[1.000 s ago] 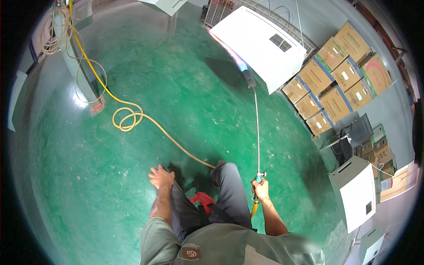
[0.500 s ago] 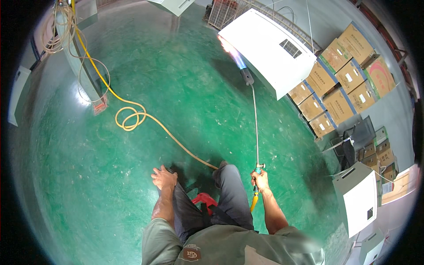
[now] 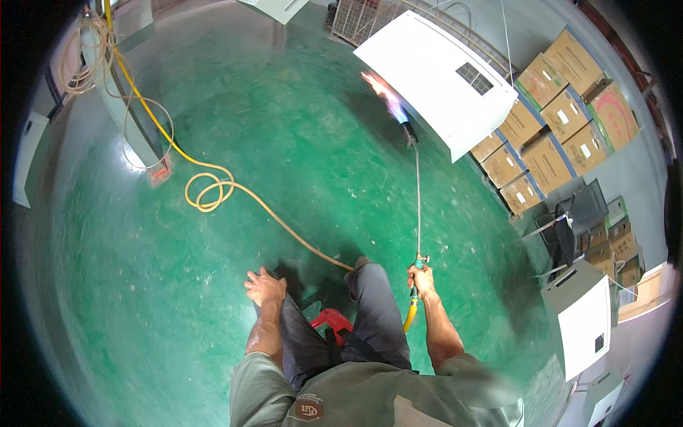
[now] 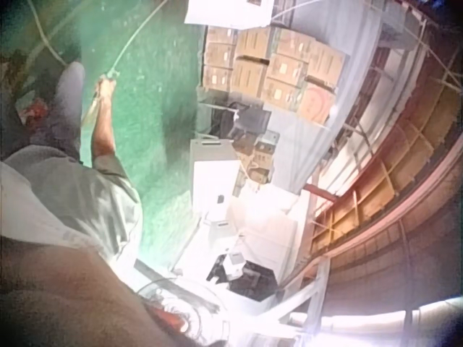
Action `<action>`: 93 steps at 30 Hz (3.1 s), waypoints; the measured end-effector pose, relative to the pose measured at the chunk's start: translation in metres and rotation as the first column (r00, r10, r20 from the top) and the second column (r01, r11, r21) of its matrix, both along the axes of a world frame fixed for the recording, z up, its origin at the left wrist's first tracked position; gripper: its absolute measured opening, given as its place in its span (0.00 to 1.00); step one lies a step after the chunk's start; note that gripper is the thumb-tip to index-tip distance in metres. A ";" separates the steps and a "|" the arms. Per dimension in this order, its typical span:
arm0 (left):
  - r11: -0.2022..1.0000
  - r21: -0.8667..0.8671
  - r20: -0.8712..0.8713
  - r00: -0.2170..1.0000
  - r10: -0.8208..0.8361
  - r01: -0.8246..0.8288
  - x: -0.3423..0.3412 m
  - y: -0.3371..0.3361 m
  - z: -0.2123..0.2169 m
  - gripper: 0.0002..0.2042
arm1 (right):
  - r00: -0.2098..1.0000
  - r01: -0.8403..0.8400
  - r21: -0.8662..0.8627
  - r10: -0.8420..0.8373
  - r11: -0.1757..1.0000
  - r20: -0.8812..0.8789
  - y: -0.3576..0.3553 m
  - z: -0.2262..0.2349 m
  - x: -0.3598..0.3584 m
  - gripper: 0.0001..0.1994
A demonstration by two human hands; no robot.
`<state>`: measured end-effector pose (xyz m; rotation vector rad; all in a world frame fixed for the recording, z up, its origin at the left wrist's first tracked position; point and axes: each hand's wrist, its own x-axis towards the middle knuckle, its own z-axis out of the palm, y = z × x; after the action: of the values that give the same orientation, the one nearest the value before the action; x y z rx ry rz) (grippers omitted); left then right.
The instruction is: Using a blowtorch to cure or heat-treat the finish on metal enclosures.
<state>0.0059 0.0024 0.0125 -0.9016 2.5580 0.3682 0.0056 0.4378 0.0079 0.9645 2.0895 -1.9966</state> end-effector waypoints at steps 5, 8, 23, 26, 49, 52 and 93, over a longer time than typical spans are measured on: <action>1.000 -0.007 -0.024 1.000 0.013 -0.013 -0.001 0.003 -0.004 0.33 | 0.999 -0.037 0.115 0.035 0.993 0.021 -0.001 0.010 0.023 0.05; 1.000 -0.024 -0.014 1.000 0.015 -0.015 0.000 0.000 -0.009 0.33 | 0.994 -0.103 0.234 0.090 0.967 0.065 -0.008 0.033 0.048 0.08; 0.999 -0.008 -0.030 0.999 -0.035 0.035 0.009 0.002 -0.011 0.38 | 0.960 -0.265 0.864 0.199 0.429 0.196 0.011 0.185 0.137 0.26; 1.000 0.002 -0.032 0.999 -0.024 0.024 0.010 0.000 -0.009 0.38 | 0.968 -0.245 0.892 0.146 0.380 0.204 0.007 0.234 0.129 0.25; 1.000 -0.006 -0.077 0.997 -0.030 0.029 0.015 -0.001 -0.014 0.40 | 0.993 -0.120 0.985 -0.023 -0.124 0.118 0.052 0.353 0.105 0.21; 1.000 0.003 -0.081 0.996 -0.031 0.031 0.017 -0.001 -0.016 0.40 | 0.996 -0.077 0.985 -0.048 -0.156 0.070 0.063 0.361 0.102 0.21; 0.999 0.005 -0.141 0.989 -0.052 0.054 0.022 0.003 -0.025 0.43 | 0.944 0.183 0.973 -0.301 0.140 -0.134 0.123 0.318 0.325 0.21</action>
<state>0.0281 0.0056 -0.0123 -0.8298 2.7013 0.4412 0.3309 0.5610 0.3260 1.5255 3.2813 -0.1891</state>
